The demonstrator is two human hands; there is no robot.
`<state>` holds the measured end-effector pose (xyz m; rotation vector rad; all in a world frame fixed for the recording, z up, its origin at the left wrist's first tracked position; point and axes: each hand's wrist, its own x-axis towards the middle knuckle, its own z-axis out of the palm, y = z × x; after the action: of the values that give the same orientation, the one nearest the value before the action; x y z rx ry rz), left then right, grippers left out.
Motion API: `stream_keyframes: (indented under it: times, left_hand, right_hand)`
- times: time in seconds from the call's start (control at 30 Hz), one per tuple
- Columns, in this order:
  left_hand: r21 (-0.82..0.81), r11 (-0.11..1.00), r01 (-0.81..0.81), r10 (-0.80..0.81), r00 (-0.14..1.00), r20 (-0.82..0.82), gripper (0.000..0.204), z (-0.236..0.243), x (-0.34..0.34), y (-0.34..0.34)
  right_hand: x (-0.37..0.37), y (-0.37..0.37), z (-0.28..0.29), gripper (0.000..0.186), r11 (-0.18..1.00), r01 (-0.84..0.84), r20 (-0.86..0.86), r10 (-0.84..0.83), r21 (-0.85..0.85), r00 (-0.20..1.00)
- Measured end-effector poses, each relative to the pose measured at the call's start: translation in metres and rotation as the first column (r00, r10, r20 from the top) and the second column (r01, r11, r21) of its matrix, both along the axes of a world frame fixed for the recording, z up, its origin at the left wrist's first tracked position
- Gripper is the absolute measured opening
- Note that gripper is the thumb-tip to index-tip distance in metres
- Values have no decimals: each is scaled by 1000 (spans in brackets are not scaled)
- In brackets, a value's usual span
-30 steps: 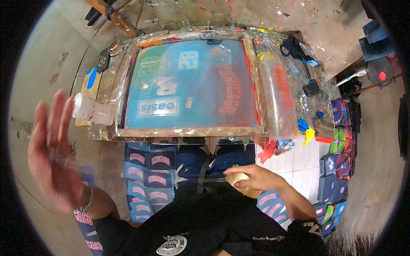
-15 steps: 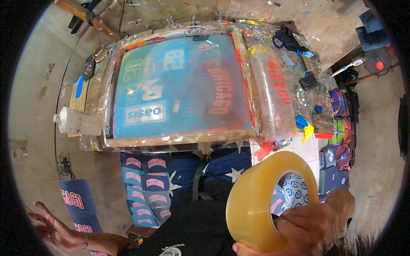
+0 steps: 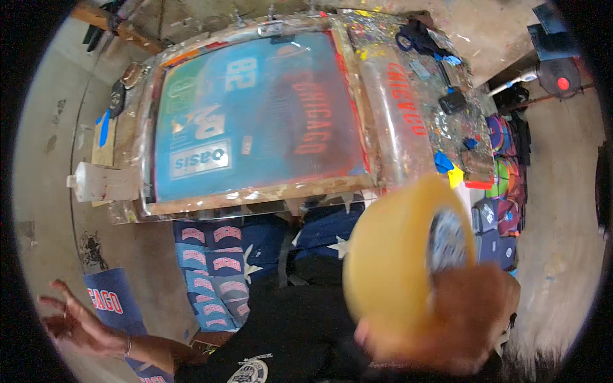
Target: The person applies adhesive tape to the edges of a screen printing frame and smooths it down by hand.
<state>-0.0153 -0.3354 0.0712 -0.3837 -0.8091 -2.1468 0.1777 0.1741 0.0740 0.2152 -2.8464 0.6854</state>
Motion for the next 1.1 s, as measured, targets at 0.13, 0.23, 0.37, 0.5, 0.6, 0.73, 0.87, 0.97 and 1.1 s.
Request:
stream_keyframes:
  times: [0.13,0.23,0.37,0.5,0.6,0.73,0.87,0.97,1.1]
  left_hand:
    - [-1,939,343,-343,939,-10,13,-2,-18,21]
    - [25,719,694,-695,717,53,23,-14,-41,24]
    - [-86,517,852,-843,524,123,37,-39,-77,60]
    - [-225,434,872,-864,474,169,38,-44,-89,92]
    - [-220,407,886,-876,447,181,37,-46,-98,90]
    - [-237,352,905,-897,399,192,37,-42,-99,104]
    - [-247,318,915,-912,367,184,37,-36,-105,111]
    - [-218,398,891,-871,441,214,36,-29,-100,108]
    - [-78,748,659,-615,733,291,37,-31,-113,149]
  right_hand:
    - [-26,87,-20,25,929,338,240,-297,-150,924]
    - [-60,161,-49,32,867,499,19,-498,-21,867]
    - [-70,268,-104,35,840,523,-139,-506,144,851]
    - [-75,290,-148,41,745,483,-64,-515,460,855]
    - [-73,299,-176,50,700,498,34,-596,512,802]
    - [-70,289,-180,64,656,572,111,-699,492,707]
    - [-60,256,-144,77,621,635,60,-735,459,675]
    - [-56,178,-93,79,840,543,-134,-538,4,832]
    - [-42,48,-40,72,883,-85,-259,-43,-461,965]
